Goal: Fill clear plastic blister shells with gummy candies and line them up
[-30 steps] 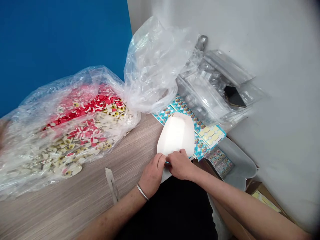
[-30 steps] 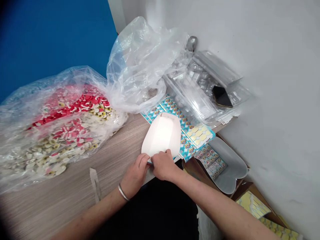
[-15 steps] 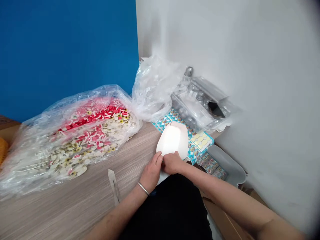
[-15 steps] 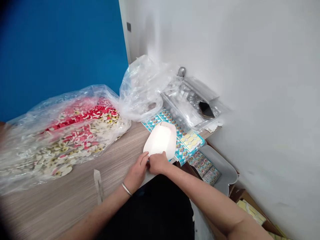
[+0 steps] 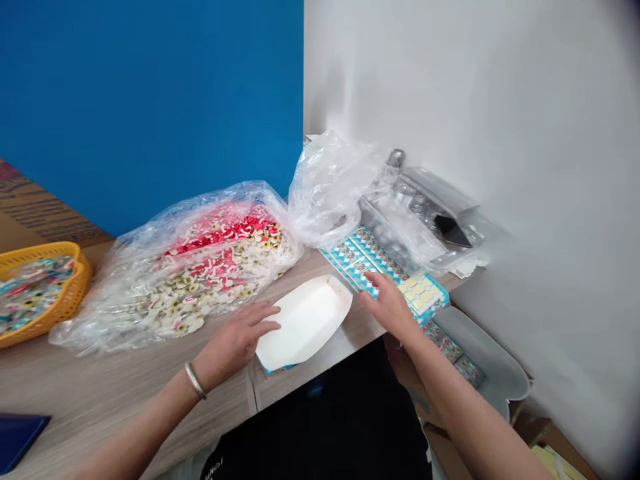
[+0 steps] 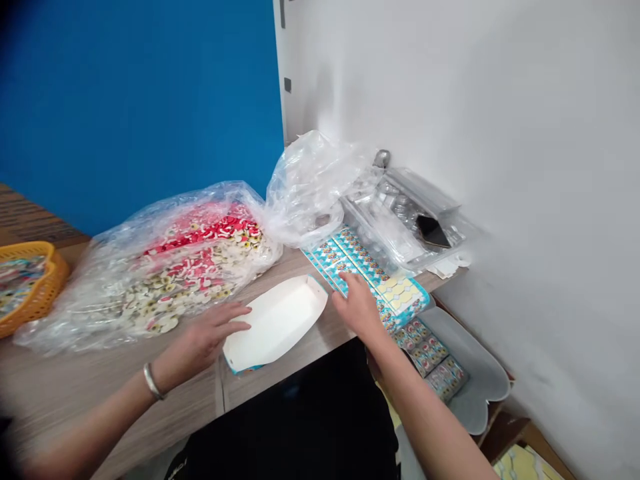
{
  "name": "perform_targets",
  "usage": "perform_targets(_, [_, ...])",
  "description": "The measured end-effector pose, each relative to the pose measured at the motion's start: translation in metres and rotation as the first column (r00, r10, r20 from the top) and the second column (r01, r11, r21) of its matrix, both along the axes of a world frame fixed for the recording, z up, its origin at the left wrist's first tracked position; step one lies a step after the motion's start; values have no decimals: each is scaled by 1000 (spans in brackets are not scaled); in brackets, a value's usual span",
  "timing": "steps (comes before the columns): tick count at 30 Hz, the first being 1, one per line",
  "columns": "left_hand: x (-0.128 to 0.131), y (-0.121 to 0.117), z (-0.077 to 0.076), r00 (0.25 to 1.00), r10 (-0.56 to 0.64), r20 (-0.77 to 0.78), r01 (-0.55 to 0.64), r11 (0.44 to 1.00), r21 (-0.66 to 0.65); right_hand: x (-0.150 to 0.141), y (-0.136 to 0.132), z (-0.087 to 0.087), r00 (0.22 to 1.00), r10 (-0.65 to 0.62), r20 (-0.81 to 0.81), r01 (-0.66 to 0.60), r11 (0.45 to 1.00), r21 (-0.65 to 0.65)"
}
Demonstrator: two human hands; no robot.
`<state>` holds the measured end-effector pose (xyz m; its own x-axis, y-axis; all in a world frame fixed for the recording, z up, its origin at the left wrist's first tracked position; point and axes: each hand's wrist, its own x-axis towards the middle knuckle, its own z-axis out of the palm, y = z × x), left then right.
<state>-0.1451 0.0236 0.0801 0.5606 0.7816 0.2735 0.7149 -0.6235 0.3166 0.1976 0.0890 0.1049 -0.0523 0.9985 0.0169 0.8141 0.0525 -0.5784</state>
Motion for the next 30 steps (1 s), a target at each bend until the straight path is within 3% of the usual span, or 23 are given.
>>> perform_targets(3, [33, 24, 14, 994, 87, 60, -86, 996, -11, 11, 24, -10, 1000, -2, -9, 0, 983, -186])
perform_targets(5, [58, 48, 16, 991, 134, -22, -136, 988, -75, 8, 34, -14, 998, 58, 6, -55, 970, -236])
perform_targets(10, [109, 102, -3, 982, 123, -146, -148, 973, -179, -16, 46, -20, 965, 226, 132, -167, 920, -354])
perform_targets(14, [139, 129, -16, 986, 0, -164, -31, 982, -188, -32, 55, -29, 900, 294, 322, -135, 890, -435])
perform_targets(17, [156, 142, -21, 978, -102, -182, 61, 974, -218, -35, 60, -32, 850, 335, 406, -121, 875, -469])
perform_targets(21, [169, 151, -25, 962, -160, -220, 98, 958, -270, -32, 62, -33, 816, 362, 451, -120, 869, -480])
perform_targets(30, [173, 154, -30, 945, -208, -254, 122, 940, -318, -30, 58, -39, 824, 338, 455, -126, 892, -434])
